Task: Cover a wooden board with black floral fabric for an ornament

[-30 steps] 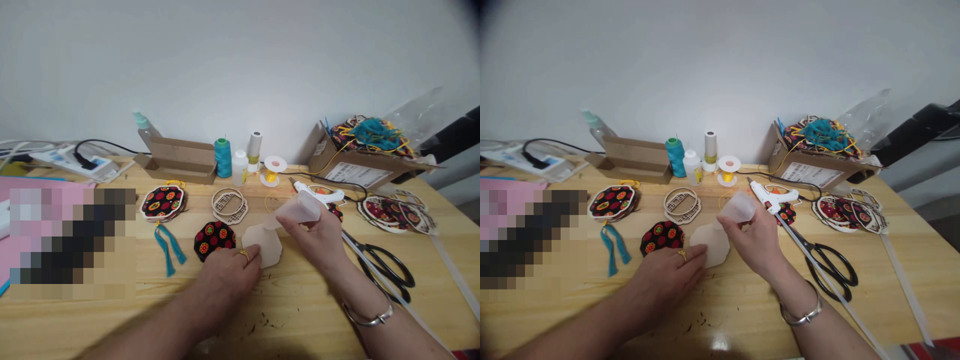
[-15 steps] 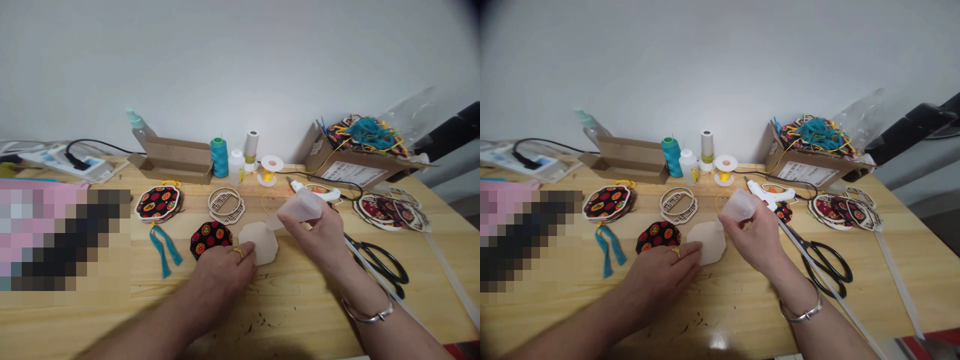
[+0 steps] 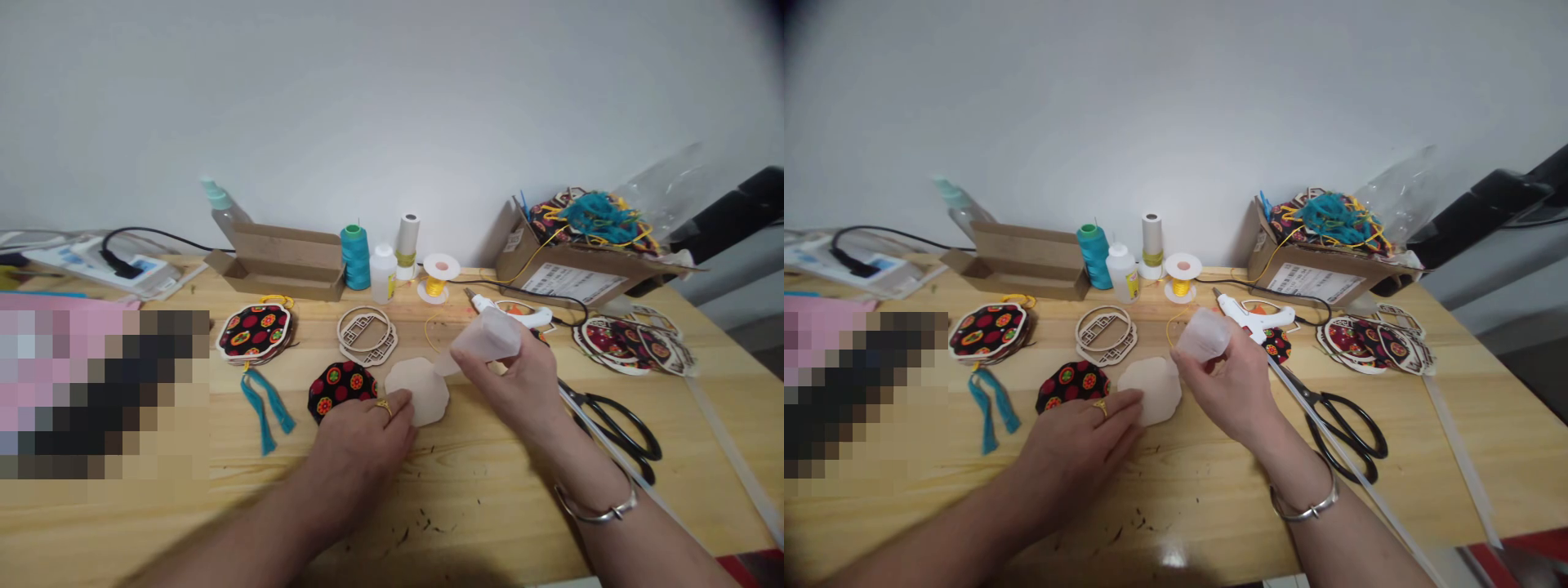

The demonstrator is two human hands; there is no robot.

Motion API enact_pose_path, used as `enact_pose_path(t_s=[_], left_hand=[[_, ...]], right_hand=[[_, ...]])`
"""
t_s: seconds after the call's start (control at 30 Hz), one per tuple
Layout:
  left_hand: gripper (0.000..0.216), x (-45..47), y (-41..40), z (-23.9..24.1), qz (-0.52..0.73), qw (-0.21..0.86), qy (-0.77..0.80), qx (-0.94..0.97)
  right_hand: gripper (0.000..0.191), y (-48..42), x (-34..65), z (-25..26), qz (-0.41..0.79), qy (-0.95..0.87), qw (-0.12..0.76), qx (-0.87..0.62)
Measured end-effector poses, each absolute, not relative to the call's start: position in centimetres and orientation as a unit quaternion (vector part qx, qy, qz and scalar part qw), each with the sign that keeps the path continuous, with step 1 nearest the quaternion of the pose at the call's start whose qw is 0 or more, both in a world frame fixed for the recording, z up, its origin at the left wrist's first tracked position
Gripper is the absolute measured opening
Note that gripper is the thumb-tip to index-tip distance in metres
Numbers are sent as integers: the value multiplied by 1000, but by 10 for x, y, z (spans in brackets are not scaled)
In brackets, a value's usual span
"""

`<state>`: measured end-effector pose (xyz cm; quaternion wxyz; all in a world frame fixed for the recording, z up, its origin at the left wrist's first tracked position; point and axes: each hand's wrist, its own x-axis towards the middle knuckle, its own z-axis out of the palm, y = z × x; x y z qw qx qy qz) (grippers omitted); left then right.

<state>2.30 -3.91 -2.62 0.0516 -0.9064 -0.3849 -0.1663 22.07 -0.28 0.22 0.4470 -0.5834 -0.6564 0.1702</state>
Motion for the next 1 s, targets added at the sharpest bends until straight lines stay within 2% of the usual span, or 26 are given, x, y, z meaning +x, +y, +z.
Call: enact_pose_path(t_s=[0.3, 0.53, 1.0], left_hand=[[17, 25, -40, -27, -168, 75, -422, -888], [17, 24, -40, -28, -162, 83, -419, -889], [17, 26, -40, -25, -164, 78, -424, -887]], right_hand=[[16, -2, 220, 2, 176, -668, 441, -573], [16, -1, 220, 5, 140, -681, 434, -574], [12, -4, 219, 10, 156, -695, 416, -565]])
